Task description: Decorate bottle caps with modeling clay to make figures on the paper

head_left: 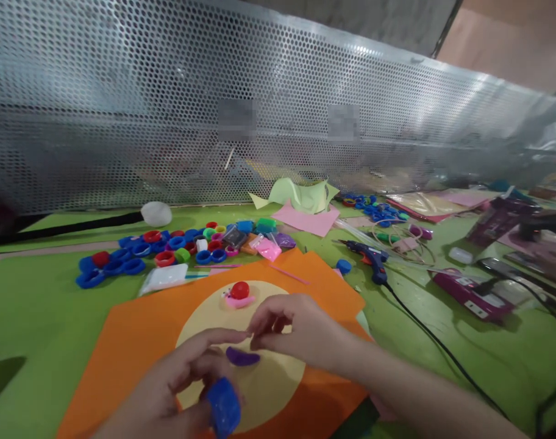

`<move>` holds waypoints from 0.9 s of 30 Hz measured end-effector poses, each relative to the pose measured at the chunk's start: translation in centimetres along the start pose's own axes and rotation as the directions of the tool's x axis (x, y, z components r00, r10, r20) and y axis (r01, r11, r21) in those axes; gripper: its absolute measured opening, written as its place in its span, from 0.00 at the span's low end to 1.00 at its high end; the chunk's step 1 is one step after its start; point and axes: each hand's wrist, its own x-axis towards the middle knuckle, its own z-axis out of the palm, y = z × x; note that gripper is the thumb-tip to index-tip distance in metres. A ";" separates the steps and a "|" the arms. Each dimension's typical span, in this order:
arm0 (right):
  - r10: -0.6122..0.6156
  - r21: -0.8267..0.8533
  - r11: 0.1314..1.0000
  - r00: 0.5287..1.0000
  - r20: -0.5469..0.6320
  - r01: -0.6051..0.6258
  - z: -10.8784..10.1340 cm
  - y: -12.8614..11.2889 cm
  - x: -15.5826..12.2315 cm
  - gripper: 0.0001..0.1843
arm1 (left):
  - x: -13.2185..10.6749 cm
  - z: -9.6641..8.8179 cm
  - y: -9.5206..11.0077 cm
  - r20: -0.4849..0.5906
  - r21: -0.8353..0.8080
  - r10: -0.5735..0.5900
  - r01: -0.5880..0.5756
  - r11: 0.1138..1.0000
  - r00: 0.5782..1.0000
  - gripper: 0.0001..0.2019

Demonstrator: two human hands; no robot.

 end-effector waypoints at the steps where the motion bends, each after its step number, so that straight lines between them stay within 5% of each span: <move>1: 0.011 -0.039 0.999 1.000 -0.017 -0.012 -0.3 -0.1 0.0 0.04 | 0.0 0.0 0.1 -0.003 -0.003 -0.011 0.011 1.000 1.000 0.17; 7: 0.000 -0.168 0.986 0.998 -0.061 -0.010 -1.8 -1.1 0.0 0.03 | -0.3 -0.3 0.7 -0.027 -0.030 0.008 -0.008 1.000 1.000 0.17; 12: -0.175 -0.192 0.966 0.984 0.022 0.176 -0.4 -1.3 -0.3 0.25 | -0.4 -0.8 0.1 0.088 -0.012 0.043 -0.042 0.999 0.995 0.18; 18: 0.032 -0.153 0.988 0.999 0.026 -0.028 0.7 -1.4 -0.1 0.03 | -0.1 -1.0 0.3 0.157 -0.012 0.051 -0.050 0.999 0.986 0.18; 23: 0.004 -0.328 0.943 0.989 -0.147 -0.053 -3.6 -2.5 -3.5 0.03 | 0.0 -1.2 0.4 0.097 -0.060 0.043 -0.037 0.998 0.994 0.20; 27: 0.062 -0.652 0.726 0.965 -0.255 -0.219 -7.5 -0.7 -10.0 0.06 | -0.2 -1.3 0.4 0.075 -0.042 0.026 -0.023 0.999 0.997 0.18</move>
